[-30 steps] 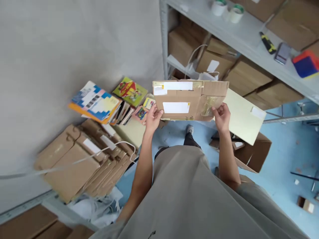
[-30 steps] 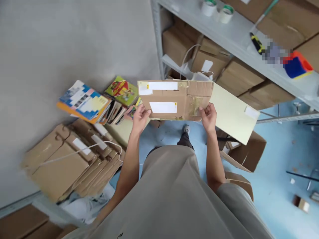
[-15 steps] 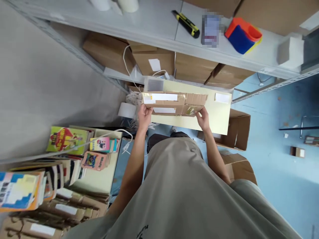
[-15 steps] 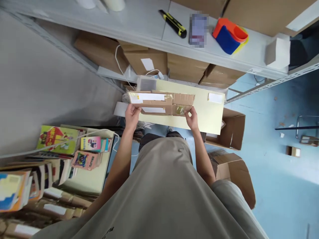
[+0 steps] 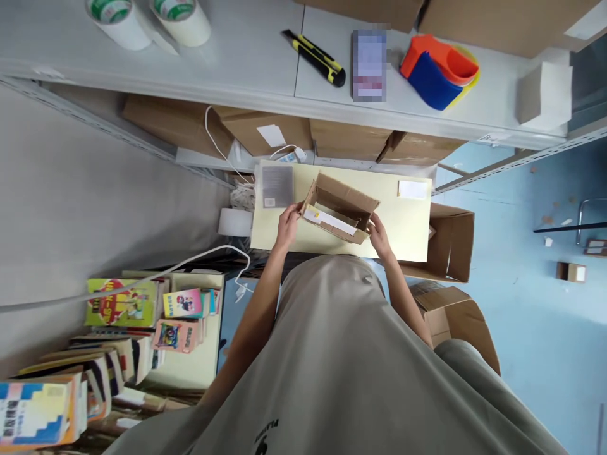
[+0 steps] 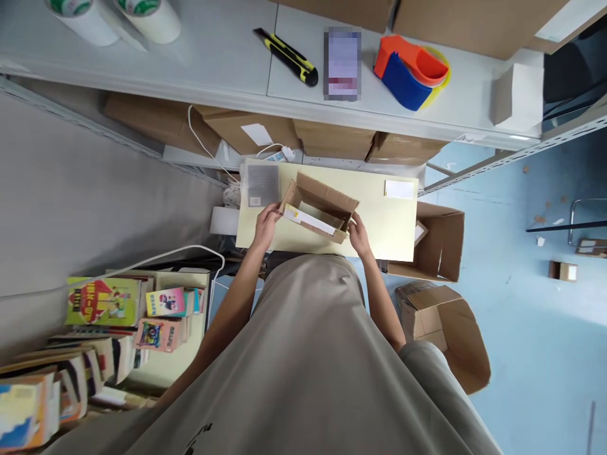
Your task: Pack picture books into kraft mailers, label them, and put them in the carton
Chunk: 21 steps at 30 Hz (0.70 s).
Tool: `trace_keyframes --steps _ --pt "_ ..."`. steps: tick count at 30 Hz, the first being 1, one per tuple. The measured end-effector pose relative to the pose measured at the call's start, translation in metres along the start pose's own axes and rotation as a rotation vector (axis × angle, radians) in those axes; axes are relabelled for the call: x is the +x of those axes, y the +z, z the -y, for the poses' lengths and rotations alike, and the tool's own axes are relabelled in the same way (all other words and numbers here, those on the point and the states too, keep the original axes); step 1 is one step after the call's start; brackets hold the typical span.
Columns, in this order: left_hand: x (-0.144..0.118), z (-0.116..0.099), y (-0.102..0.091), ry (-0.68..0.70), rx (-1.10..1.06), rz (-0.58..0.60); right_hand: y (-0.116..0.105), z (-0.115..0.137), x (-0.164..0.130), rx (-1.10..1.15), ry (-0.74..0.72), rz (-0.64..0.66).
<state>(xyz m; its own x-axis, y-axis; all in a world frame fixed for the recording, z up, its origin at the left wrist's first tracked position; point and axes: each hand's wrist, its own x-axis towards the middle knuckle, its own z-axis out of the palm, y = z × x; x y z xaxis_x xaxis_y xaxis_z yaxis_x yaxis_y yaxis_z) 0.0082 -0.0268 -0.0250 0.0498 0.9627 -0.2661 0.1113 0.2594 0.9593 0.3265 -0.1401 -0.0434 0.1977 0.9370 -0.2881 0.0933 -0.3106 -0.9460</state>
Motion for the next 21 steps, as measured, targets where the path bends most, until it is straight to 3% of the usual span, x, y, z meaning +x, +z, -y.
trace_keyframes --steps 3,9,12,16,21 --pt "-0.004 -0.009 -0.001 -0.176 -0.083 -0.024 0.000 0.014 -0.009 0.102 0.158 0.001" --pt "-0.016 -0.023 -0.001 -0.148 0.156 -0.001 0.005 0.053 -0.013 0.111 0.113 0.071" --pt "-0.022 -0.024 0.000 -0.065 0.127 0.123 0.008 0.064 -0.007 0.121 0.080 0.094" --pt "-0.034 -0.032 -0.003 0.104 0.183 0.312 0.012 0.064 0.005 0.206 0.112 0.024" --pt "-0.051 -0.042 -0.013 0.195 0.471 0.346 0.022 0.057 0.012 0.309 0.176 -0.109"
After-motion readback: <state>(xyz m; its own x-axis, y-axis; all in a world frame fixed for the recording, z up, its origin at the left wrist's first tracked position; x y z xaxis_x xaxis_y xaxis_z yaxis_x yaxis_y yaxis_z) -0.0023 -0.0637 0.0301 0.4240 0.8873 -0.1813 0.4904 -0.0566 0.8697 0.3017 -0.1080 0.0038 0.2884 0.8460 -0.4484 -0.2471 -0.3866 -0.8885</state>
